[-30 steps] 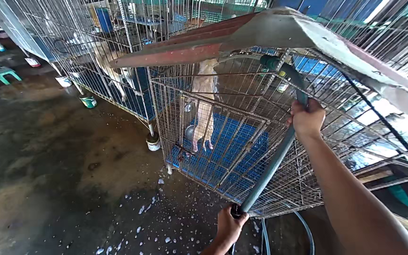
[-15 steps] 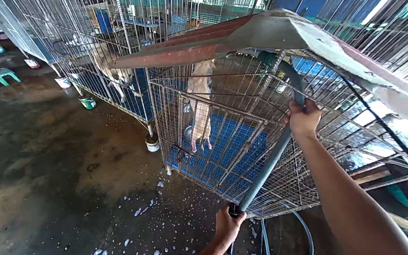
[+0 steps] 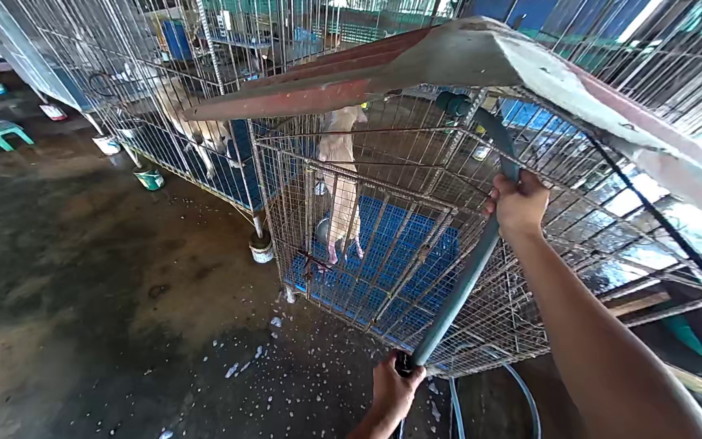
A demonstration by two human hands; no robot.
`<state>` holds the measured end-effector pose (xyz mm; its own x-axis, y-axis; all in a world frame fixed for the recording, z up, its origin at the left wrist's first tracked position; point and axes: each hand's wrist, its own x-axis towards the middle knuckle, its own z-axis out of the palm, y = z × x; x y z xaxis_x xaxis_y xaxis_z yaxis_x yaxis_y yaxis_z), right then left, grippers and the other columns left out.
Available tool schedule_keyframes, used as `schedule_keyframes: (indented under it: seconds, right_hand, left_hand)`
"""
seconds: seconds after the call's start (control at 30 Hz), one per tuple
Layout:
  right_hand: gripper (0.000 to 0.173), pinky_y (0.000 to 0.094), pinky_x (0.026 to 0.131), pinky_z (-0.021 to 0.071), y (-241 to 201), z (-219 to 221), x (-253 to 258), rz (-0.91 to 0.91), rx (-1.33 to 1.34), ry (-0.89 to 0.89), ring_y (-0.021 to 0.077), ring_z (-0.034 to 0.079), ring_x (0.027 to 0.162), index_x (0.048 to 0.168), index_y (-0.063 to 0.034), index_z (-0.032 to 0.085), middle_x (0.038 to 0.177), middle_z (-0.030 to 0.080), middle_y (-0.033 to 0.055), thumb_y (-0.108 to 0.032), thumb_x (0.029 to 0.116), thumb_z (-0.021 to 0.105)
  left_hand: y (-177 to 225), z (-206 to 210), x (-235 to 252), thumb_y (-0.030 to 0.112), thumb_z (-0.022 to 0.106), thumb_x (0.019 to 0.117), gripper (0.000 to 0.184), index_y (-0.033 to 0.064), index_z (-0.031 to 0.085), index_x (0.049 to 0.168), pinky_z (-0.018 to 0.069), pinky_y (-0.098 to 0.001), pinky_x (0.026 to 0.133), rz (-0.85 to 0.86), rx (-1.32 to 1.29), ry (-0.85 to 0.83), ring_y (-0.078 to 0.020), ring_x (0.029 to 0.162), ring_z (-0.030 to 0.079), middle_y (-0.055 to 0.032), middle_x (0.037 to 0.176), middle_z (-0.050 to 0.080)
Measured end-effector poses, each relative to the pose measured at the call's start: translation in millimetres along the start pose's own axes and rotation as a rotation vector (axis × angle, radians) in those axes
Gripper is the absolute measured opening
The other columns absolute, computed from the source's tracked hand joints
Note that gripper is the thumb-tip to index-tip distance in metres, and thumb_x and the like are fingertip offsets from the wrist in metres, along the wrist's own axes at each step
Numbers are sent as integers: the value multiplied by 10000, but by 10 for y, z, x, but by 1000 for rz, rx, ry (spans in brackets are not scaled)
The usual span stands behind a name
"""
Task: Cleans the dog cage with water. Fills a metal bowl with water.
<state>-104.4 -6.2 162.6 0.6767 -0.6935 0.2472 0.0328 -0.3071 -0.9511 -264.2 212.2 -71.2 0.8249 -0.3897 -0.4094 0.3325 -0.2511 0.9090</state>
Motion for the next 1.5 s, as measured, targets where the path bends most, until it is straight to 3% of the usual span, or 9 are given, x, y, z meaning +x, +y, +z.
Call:
schedule_keyframes:
  seconds: [0.63, 1.3, 1.5]
  right_hand:
    - [230, 234, 450, 456, -97, -155, 44, 96, -170, -119, 70, 451, 450, 1230, -20, 558, 688, 465, 3, -191, 1077, 543]
    - [193, 206, 416, 427, -178, -87, 2, 104, -161, -117, 52, 433, 428, 1202, -35, 584, 667, 468, -11, -170, 1067, 558]
    - [253, 219, 431, 437, -189, -85, 23, 106, -186, -105, 61, 453, 447, 1274, -37, 571, 700, 490, 8, -184, 1070, 557]
  left_hand:
    - [43, 122, -111, 239, 762, 924, 419, -8, 661, 1247, 576, -459, 846, 26, 14, -103, -285, 899, 710, -199, 1074, 712]
    - [91, 142, -190, 260, 753, 937, 408, -12, 669, 1230, 571, -465, 852, 36, 16, -125, -287, 889, 711, -203, 1062, 715]
    - [120, 102, -181, 279, 742, 946, 412, -6, 669, 1235, 566, -460, 852, 22, 31, -133, -285, 883, 708, -198, 1061, 716]
